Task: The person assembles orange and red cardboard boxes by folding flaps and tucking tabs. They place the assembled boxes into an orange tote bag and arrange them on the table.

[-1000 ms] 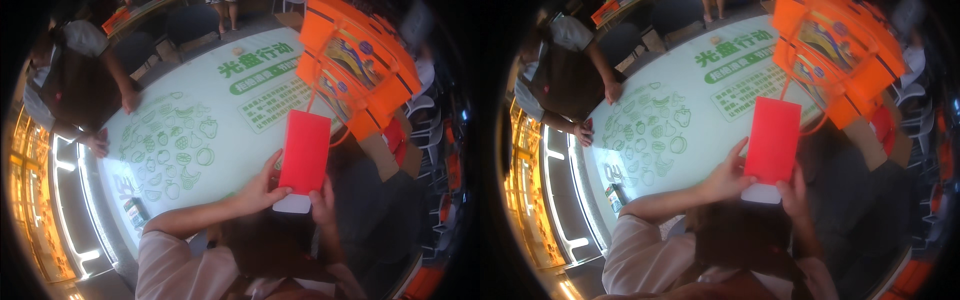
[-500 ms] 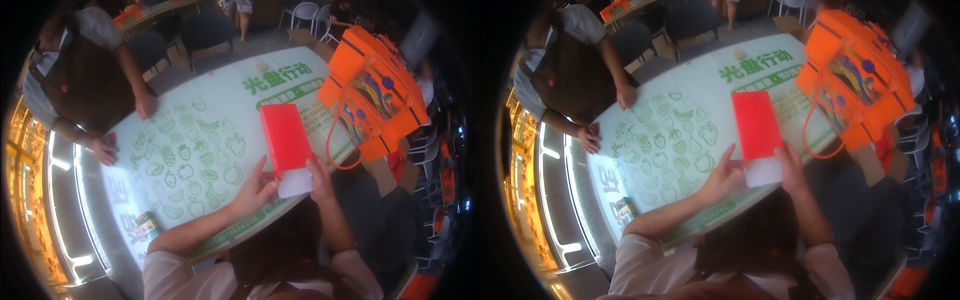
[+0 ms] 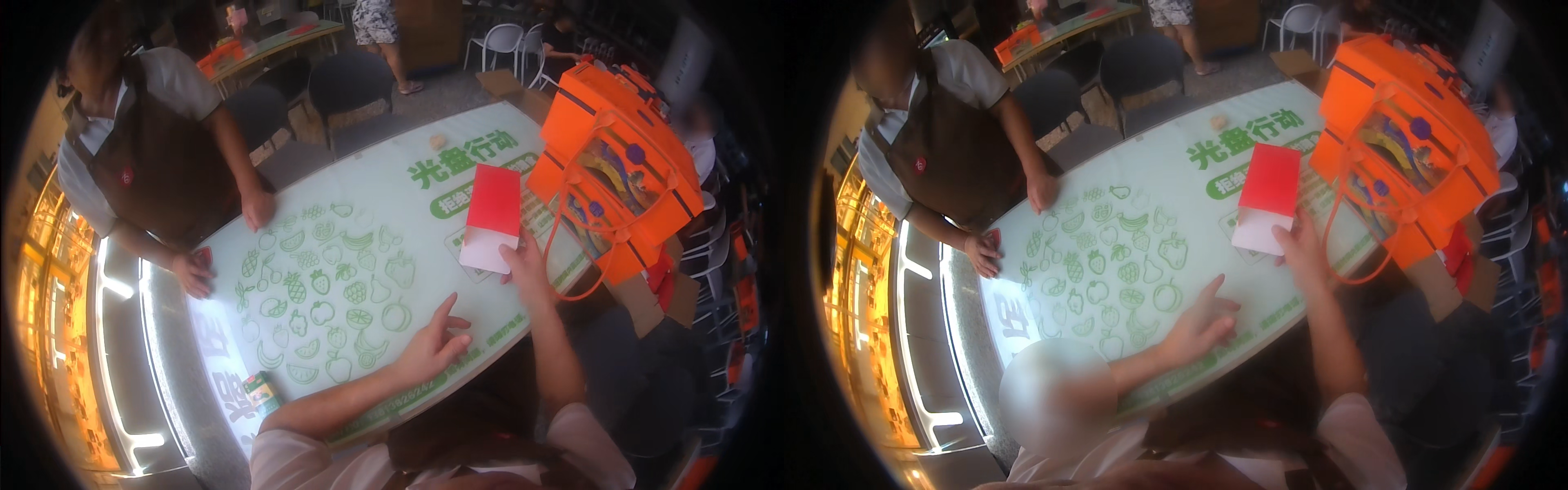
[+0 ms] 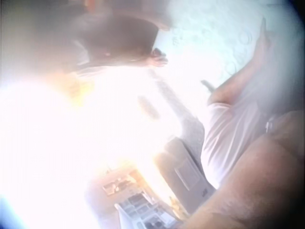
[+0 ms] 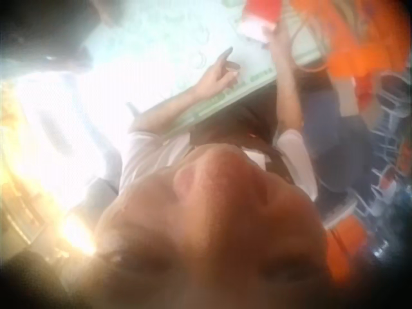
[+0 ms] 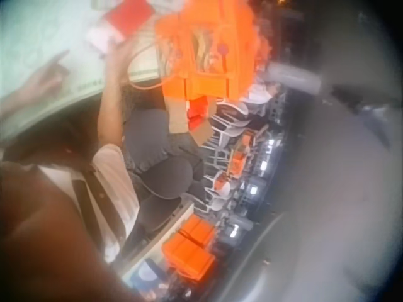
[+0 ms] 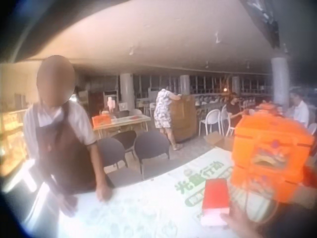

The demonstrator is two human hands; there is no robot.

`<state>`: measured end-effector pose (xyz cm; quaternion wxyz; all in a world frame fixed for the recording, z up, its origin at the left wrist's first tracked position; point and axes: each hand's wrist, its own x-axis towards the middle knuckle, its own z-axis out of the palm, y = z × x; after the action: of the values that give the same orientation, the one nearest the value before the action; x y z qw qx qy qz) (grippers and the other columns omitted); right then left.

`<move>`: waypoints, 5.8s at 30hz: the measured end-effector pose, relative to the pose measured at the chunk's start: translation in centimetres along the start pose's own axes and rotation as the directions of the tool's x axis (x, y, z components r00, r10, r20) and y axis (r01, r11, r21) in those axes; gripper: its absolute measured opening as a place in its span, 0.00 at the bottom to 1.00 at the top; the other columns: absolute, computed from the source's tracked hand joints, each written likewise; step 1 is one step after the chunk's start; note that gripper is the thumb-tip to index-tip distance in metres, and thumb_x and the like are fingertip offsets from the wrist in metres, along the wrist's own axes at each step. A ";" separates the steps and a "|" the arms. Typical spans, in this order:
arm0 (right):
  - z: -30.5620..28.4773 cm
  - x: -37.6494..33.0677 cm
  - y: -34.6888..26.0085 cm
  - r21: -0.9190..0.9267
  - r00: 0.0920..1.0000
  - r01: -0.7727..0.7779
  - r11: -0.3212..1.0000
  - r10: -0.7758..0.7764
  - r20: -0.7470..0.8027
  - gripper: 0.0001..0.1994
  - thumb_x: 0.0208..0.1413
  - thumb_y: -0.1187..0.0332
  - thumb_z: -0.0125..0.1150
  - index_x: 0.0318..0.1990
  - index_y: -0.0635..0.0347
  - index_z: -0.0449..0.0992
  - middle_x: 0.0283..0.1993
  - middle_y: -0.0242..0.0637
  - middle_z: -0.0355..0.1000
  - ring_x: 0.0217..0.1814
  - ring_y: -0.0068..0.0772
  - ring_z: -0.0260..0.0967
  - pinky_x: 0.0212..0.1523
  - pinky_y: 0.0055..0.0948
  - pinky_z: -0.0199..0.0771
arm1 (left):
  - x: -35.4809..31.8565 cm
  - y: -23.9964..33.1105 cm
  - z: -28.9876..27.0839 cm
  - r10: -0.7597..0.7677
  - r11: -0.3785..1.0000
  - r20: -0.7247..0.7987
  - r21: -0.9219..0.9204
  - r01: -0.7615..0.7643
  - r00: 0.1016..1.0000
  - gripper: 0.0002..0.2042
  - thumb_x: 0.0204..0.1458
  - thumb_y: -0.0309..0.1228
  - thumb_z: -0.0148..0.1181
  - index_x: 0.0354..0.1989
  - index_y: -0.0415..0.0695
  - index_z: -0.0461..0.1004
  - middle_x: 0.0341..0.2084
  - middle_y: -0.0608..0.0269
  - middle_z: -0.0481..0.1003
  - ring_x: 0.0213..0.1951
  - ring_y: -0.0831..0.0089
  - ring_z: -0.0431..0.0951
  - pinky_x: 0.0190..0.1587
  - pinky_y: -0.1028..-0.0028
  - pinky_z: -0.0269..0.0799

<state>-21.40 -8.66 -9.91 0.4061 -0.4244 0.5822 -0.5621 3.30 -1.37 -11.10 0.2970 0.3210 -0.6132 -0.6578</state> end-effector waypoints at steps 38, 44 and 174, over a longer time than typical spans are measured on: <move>-27.7 -23.0 3.1 0.420 0.793 0.230 0.878 0.081 -0.604 0.18 0.63 0.69 0.54 0.58 0.67 0.70 0.49 0.43 0.76 0.49 0.33 0.77 0.51 0.32 0.77 | 1.7 0.5 3.0 -0.101 0.966 -0.087 0.228 0.119 0.991 0.27 0.64 0.44 0.55 0.62 0.37 0.63 0.43 0.58 0.77 0.28 0.80 0.73 0.29 0.79 0.71; -34.4 -23.1 8.7 0.433 0.739 0.258 0.864 0.112 -0.664 0.15 0.63 0.72 0.52 0.54 0.68 0.72 0.47 0.41 0.76 0.45 0.27 0.75 0.48 0.28 0.76 | 7.7 1.9 8.0 -0.108 0.886 0.030 0.456 0.083 0.994 0.26 0.64 0.46 0.54 0.60 0.36 0.66 0.42 0.59 0.77 0.29 0.78 0.76 0.31 0.78 0.74; -37.0 1.0 3.0 0.710 0.914 0.287 0.642 0.038 -0.404 0.35 0.67 0.43 0.44 0.71 0.59 0.54 0.69 0.40 0.61 0.70 0.39 0.59 0.66 0.42 0.64 | 35.8 5.7 7.1 0.311 0.881 -0.036 -0.363 -0.302 0.950 0.31 0.68 0.54 0.32 0.69 0.42 0.54 0.61 0.57 0.65 0.59 0.66 0.68 0.62 0.65 0.67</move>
<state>-57.00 1.93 -11.47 0.3830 -0.1376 0.3302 -0.8517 -24.42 -25.49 -7.24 0.4443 0.1516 -0.5270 -0.7084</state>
